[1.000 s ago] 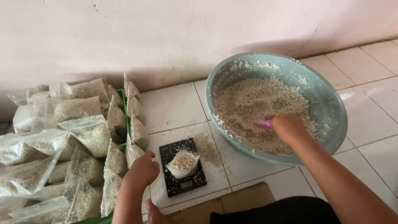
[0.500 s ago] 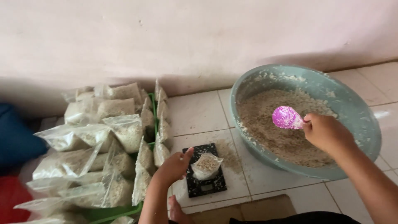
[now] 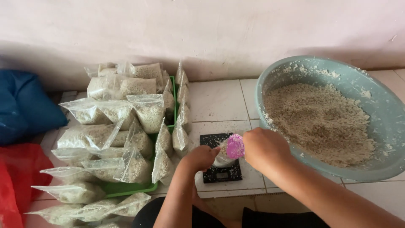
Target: Scooping granular food material from a large basin into small plastic bags and weighing them on a digital scale.
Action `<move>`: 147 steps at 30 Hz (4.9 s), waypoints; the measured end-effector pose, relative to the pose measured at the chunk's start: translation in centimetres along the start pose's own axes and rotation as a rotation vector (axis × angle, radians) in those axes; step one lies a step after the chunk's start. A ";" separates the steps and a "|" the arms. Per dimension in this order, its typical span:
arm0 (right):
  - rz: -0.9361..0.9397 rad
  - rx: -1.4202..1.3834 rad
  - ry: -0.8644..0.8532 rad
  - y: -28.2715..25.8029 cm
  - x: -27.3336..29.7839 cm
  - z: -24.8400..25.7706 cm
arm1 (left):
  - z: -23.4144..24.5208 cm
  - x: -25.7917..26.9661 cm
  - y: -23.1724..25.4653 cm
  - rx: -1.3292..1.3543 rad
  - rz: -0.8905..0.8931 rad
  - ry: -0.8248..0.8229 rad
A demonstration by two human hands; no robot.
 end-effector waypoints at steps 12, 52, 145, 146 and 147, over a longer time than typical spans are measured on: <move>-0.043 -0.063 -0.004 -4.0 -2.2 -5.0 | -2.0 -2.4 1.0 -0.295 -0.295 0.034; -0.177 -0.199 0.030 3.2 1.5 -2.0 | -0.3 -1.6 -0.2 0.218 -0.093 0.075; -0.522 -0.274 0.574 27.5 3.0 0.7 | 6.0 2.1 8.4 0.460 -0.315 0.541; -0.510 -0.289 0.587 27.4 3.1 0.7 | 6.2 2.2 8.5 0.465 -0.342 0.554; -0.492 -0.305 0.596 27.0 3.0 0.6 | 6.3 2.5 8.3 0.470 -0.364 0.572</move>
Point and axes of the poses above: each hand's wrist, its own x-axis away from the middle knuckle, its own z-axis out of the back of the hand, y = z × x, the point moved 10 cm from there along -x, towards the middle knuckle, and after that the axes turned 5 degrees about y, right-handed, at the moved point
